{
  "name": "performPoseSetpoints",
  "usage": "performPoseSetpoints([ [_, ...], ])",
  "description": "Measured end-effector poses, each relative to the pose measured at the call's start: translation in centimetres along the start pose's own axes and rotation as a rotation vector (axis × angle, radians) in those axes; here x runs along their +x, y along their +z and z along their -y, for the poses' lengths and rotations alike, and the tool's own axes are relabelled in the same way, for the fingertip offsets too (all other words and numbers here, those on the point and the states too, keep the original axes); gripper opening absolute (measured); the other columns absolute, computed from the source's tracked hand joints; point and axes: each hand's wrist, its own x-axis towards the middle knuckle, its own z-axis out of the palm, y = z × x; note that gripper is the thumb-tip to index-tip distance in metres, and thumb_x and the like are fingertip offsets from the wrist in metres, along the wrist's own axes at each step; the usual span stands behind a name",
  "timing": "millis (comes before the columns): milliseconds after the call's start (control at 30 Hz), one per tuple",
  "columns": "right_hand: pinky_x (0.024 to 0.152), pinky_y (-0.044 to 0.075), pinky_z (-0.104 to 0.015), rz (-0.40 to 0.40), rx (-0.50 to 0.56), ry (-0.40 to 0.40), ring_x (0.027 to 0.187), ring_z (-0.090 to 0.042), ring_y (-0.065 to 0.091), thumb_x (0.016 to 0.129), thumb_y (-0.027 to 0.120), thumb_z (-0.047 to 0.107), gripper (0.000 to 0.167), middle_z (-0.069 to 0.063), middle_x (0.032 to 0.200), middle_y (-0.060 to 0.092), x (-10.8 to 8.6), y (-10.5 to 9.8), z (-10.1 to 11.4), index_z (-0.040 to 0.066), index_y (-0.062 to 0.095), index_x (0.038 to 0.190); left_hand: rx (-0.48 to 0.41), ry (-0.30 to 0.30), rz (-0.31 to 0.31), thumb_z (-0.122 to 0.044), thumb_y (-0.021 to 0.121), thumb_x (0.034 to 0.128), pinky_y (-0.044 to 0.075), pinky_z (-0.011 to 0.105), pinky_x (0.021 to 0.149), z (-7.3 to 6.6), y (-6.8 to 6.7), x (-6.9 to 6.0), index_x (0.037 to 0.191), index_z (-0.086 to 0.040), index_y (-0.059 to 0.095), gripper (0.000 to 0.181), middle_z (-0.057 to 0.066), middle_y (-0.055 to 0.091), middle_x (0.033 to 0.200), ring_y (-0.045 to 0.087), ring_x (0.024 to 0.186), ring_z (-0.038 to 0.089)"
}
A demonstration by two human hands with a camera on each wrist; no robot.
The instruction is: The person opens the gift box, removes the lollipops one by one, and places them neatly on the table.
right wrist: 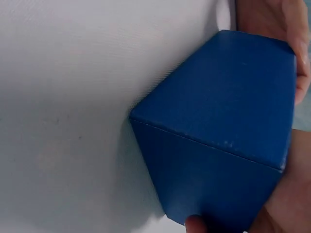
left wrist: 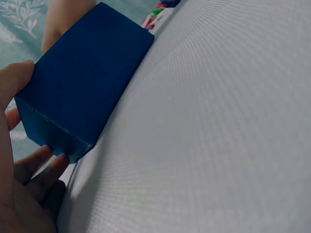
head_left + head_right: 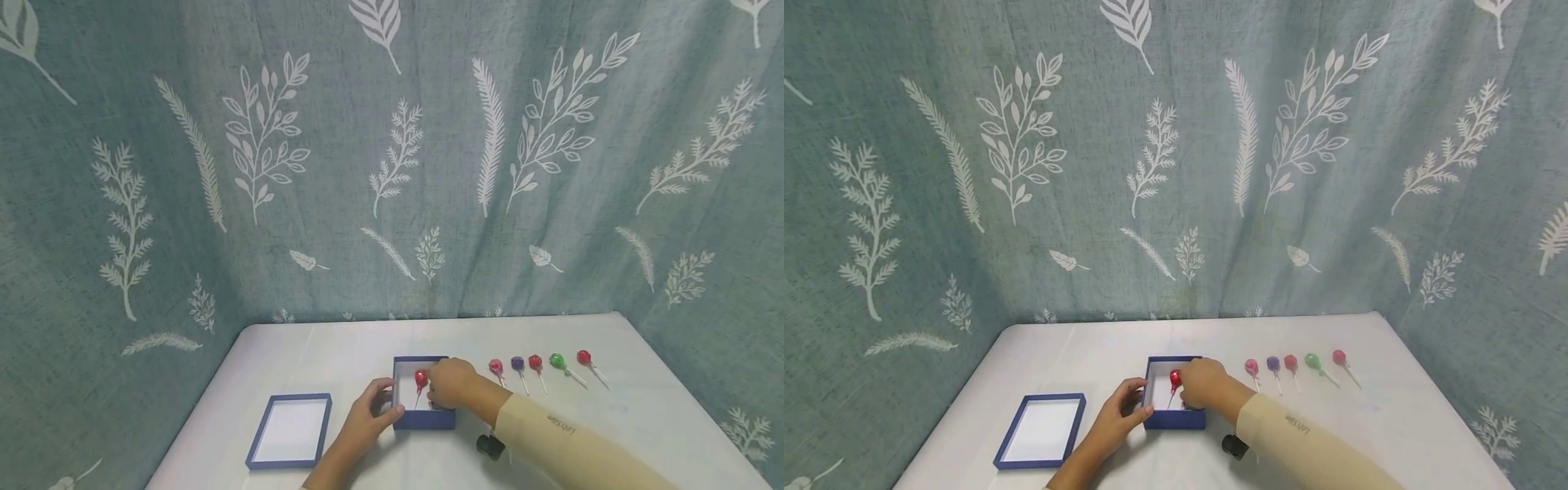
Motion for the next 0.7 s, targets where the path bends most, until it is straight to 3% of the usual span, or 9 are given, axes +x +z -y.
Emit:
performPoseSetpoints([
  [233,0.061,0.052,-0.033,0.012,0.075,0.031,0.060,-0.013,0.053,0.085,0.071,0.034,0.019,0.006,0.066,0.057,-0.2,0.5,0.0,0.017,0.068,0.078,0.008,0.008,0.006,-0.035,0.071,0.0888,0.036,0.056,0.106,0.1,0.2,-0.1,0.133,-0.018,0.052,0.051,0.013,0.055,0.137,0.051,0.126,0.034],
  [400,0.066,0.053,-0.035,0.020,0.173,0.019,0.067,-0.014,0.056,0.086,0.070,0.030,0.014,0.006,0.075,0.064,-0.2,0.4,-0.1,0.016,0.072,0.085,0.019,0.011,-0.003,-0.034,0.071,0.0887,0.035,0.057,0.106,0.0,0.0,-0.1,0.133,-0.018,0.052,0.051,0.013,0.055,0.136,0.051,0.125,0.034],
  [533,0.076,0.052,-0.048,-0.020,0.190,0.037,0.079,-0.020,0.062,0.087,0.070,0.029,0.012,0.004,0.081,0.066,-0.6,0.1,-0.3,0.018,0.073,0.090,0.025,0.017,0.001,-0.031,0.071,0.0898,0.034,0.057,0.106,-0.4,0.0,-0.1,0.134,-0.016,0.051,0.051,0.014,0.055,0.136,0.052,0.125,0.034],
  [700,0.091,0.038,-0.068,-0.103,0.196,0.036,0.087,-0.027,0.058,0.087,0.072,0.027,0.011,0.005,0.083,0.066,-1.3,-0.5,-0.6,0.019,0.074,0.094,0.007,0.017,0.015,-0.024,0.070,0.0902,0.034,0.058,0.106,-2.7,-0.4,-1.0,0.133,-0.008,0.051,0.050,0.021,0.055,0.134,0.051,0.124,0.040],
])
